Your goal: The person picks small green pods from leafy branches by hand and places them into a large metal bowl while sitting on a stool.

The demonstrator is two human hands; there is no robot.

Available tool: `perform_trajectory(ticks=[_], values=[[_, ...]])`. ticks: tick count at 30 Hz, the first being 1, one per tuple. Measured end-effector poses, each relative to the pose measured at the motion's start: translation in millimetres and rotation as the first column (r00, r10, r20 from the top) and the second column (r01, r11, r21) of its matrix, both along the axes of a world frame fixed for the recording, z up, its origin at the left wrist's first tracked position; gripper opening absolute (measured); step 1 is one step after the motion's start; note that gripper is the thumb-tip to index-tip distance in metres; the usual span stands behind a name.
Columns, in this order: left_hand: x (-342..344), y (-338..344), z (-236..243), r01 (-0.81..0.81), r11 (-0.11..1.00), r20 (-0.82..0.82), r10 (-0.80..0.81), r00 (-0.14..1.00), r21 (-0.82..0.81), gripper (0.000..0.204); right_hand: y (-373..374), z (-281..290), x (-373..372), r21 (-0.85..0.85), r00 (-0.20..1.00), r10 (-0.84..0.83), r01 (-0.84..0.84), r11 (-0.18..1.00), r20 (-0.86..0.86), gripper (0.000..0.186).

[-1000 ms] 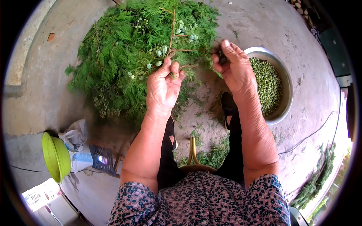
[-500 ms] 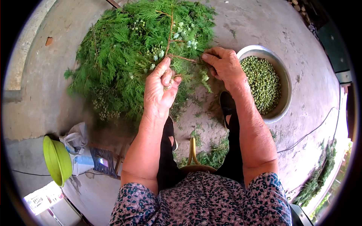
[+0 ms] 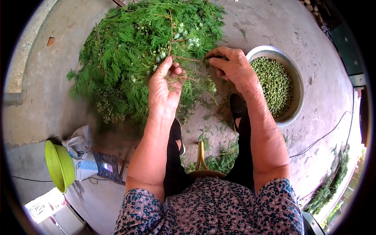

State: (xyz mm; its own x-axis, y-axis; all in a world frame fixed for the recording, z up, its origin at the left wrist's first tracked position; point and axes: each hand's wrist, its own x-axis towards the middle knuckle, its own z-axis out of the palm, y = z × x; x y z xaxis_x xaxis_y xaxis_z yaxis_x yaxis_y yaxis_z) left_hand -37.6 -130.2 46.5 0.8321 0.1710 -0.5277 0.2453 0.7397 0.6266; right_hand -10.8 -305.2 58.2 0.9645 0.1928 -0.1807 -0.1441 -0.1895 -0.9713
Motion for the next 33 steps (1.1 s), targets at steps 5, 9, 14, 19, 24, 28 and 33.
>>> perform_trajectory(ticks=[5,9,14,19,24,28,33], values=[[-1,2,-2,0.046,0.996,0.152,-0.034,0.988,-0.077,0.015,0,-8,-2,-0.006,0.996,0.087,-0.086,0.996,0.026,0.018],[-6,8,-7,0.160,0.975,0.288,-0.110,0.951,-0.156,0.019,3,-5,-11,-0.007,0.999,0.042,-0.042,0.999,0.027,0.016],[-45,-1,11,0.272,0.953,0.204,-0.243,0.948,-0.131,0.020,6,-1,-38,0.264,0.976,-0.219,0.212,0.941,-0.003,0.011],[-82,5,20,0.148,0.988,0.043,-0.147,0.988,-0.045,0.016,-20,-9,-61,0.582,0.924,-0.354,0.367,0.725,-0.142,0.007],[-122,27,12,0.146,0.958,0.084,-0.129,0.988,-0.248,0.011,-23,-7,-113,0.732,0.925,-0.211,0.379,0.566,-0.315,0.007],[-152,30,23,0.145,0.941,0.132,-0.109,0.985,-0.306,0.007,2,-27,-172,0.724,0.939,-0.040,0.290,0.626,-0.341,0.008],[-184,28,30,0.158,0.932,0.138,-0.118,0.983,-0.325,0.008,32,-8,-212,0.731,0.950,0.042,0.209,0.649,-0.309,0.014]])
